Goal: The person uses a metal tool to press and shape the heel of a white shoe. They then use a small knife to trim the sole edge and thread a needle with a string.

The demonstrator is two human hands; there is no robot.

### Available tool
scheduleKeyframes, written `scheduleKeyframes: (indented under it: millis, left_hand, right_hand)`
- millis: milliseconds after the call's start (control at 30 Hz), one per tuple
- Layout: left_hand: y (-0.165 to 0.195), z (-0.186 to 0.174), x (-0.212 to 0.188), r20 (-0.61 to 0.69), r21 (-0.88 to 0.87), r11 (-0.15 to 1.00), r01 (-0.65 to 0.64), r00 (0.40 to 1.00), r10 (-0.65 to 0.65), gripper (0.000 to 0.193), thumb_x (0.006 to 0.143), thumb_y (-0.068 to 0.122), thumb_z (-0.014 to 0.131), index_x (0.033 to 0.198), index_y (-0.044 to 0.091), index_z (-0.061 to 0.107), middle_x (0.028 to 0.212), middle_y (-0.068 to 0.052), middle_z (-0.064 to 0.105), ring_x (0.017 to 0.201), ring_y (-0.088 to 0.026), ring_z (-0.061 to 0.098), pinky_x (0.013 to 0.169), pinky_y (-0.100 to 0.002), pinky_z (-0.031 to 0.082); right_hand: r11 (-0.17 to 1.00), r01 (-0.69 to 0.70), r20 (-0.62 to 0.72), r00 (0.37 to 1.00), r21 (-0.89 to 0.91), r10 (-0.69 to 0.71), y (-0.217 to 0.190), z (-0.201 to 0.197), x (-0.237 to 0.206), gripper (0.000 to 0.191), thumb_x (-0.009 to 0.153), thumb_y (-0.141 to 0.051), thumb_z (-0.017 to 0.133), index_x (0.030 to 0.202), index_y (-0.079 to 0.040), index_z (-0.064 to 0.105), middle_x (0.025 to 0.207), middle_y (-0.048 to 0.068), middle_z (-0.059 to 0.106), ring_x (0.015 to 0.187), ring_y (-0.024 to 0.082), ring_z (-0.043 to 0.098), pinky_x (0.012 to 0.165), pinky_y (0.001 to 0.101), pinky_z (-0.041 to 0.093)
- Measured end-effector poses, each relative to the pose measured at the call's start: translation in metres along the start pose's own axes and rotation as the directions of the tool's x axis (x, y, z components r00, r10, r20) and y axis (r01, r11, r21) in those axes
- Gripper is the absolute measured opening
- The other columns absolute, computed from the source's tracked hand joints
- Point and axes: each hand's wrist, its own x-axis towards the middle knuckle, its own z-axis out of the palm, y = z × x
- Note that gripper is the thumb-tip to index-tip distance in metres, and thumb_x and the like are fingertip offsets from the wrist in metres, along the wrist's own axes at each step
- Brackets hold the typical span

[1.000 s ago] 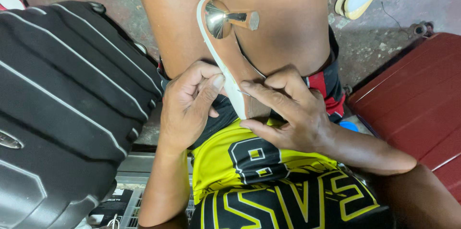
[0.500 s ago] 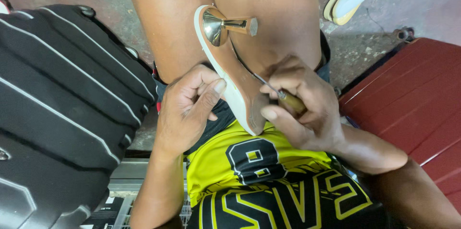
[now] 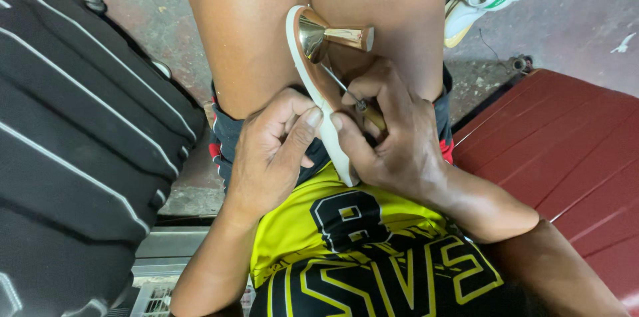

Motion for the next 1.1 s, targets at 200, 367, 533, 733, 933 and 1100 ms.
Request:
scheduleKeyframes:
  millis: [200,367,533,733,933,1100]
  left_hand:
    - [0.003,-0.009,0.001,0.034,-0.007,1.000,-0.008,0.999,0.008,0.020,0.106,0.022,0.057,0.100,0.005,0.063,0.082,-0.001,0.068,0.071,-0.006,0.062,0.054,-0.023,0.055]
    - [0.004,-0.012,0.004,0.049,-0.040,0.999,0.024,0.999,-0.022,0.020,0.106,0.023,0.056,0.100,0.005,0.064,0.084,-0.001,0.068,0.073,-0.006,0.063,0.055,-0.023,0.055]
    - [0.001,-0.012,0.006,0.061,-0.052,0.998,0.027,0.998,-0.023,0.021,0.107,0.024,0.056,0.101,0.005,0.063,0.084,-0.001,0.066,0.074,-0.006,0.062,0.055,-0.023,0.054]
    - [-0.002,-0.008,0.006,0.069,-0.110,0.993,0.043,0.997,-0.035,0.021,0.108,0.024,0.055,0.102,0.005,0.063,0.088,0.000,0.067,0.078,-0.006,0.062,0.057,-0.022,0.052]
    - [-0.002,-0.005,0.004,0.073,-0.117,0.993,0.011,0.997,-0.002,0.023,0.108,0.025,0.053,0.101,0.005,0.063,0.091,-0.001,0.067,0.081,-0.006,0.063,0.058,-0.022,0.053]
    - [-0.005,-0.005,0.002,0.072,-0.117,0.993,0.020,0.997,-0.012,0.024,0.108,0.025,0.054,0.100,0.004,0.062,0.088,-0.001,0.065,0.081,-0.007,0.063,0.058,-0.022,0.054]
  right_hand:
    - [0.994,0.046,-0.119,0.992,0.103,-0.033,-0.006,0.004,0.014,0.017,0.104,-0.007,0.066,0.116,-0.004,0.053,0.107,0.011,0.064,0.084,0.022,0.065,0.075,0.0357,0.054]
    - [0.988,0.065,0.088,0.993,0.138,-0.077,-0.006,-0.026,0.008,0.008,0.093,-0.003,0.054,0.099,0.001,0.056,0.113,0.020,0.076,0.057,0.017,0.058,0.059,0.0329,0.052]
    - [0.903,0.421,0.084,0.900,0.082,-0.428,0.000,-0.022,-0.010,0.011,0.095,0.000,0.060,0.098,0.000,0.049,0.124,0.033,0.066,0.089,0.030,0.077,0.069,0.0348,0.061]
    - [0.858,0.505,0.129,0.860,-0.093,-0.493,-0.007,-0.024,-0.005,0.020,0.087,0.006,0.060,0.098,0.001,0.044,0.123,0.036,0.062,0.091,0.038,0.078,0.071,0.0424,0.063]
    - [0.956,0.292,0.184,0.942,-0.028,-0.282,-0.007,-0.023,0.004,0.016,0.089,0.003,0.065,0.096,-0.003,0.051,0.130,0.035,0.068,0.074,0.030,0.074,0.060,0.0372,0.057]
    - [0.904,0.416,-0.022,0.909,0.100,-0.416,0.005,-0.029,-0.005,0.018,0.092,0.009,0.052,0.106,0.005,0.041,0.123,0.035,0.064,0.094,0.040,0.079,0.072,0.0380,0.066]
